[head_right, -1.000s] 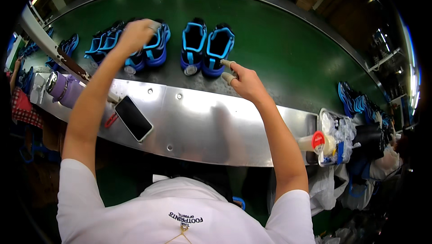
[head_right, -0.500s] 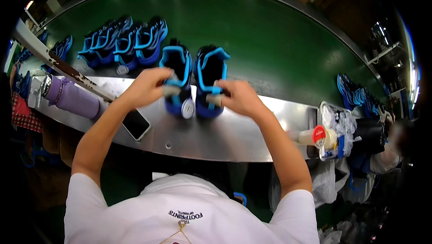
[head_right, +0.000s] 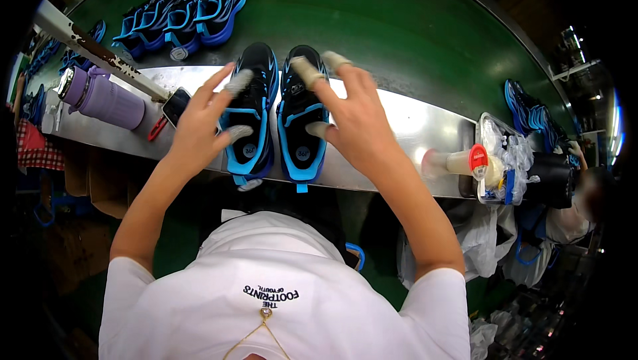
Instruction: The person cleans the surfaces of blue and black athletic shoes using a cloth, then places each shoe onto a conveyor belt.
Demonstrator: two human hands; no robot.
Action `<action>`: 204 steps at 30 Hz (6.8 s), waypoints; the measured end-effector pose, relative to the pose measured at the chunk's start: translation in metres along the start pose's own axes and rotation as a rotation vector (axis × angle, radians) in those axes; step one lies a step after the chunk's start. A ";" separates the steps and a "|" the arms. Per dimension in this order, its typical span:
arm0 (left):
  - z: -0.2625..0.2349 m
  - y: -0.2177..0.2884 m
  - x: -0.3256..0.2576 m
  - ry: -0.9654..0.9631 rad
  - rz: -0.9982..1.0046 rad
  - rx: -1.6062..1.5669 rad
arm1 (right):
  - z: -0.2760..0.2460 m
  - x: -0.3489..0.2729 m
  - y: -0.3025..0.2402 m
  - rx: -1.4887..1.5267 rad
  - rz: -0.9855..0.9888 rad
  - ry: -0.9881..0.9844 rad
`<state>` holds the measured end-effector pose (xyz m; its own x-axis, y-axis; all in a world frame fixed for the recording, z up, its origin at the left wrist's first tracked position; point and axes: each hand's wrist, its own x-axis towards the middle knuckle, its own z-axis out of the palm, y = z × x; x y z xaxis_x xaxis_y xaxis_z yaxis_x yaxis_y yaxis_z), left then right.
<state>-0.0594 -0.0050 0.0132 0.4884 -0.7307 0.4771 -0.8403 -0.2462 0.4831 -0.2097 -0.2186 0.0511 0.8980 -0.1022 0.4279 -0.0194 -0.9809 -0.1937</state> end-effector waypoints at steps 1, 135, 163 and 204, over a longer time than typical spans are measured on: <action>0.007 -0.005 0.006 -0.049 0.045 0.040 | 0.017 0.003 0.007 -0.045 -0.051 0.056; 0.073 0.069 -0.014 -0.400 -1.144 -1.569 | 0.052 0.019 0.040 0.510 -0.343 -0.200; 0.070 0.074 -0.010 -0.405 -1.201 -1.544 | 0.054 0.023 0.045 0.491 -0.376 -0.497; 0.023 -0.020 0.025 -0.363 -0.075 -0.367 | 0.044 -0.006 0.048 0.673 0.496 -0.426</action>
<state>-0.0356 -0.0333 -0.0014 0.3759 -0.9095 0.1776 -0.6366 -0.1142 0.7627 -0.1970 -0.2581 0.0002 0.9431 -0.2834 -0.1738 -0.3044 -0.5258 -0.7943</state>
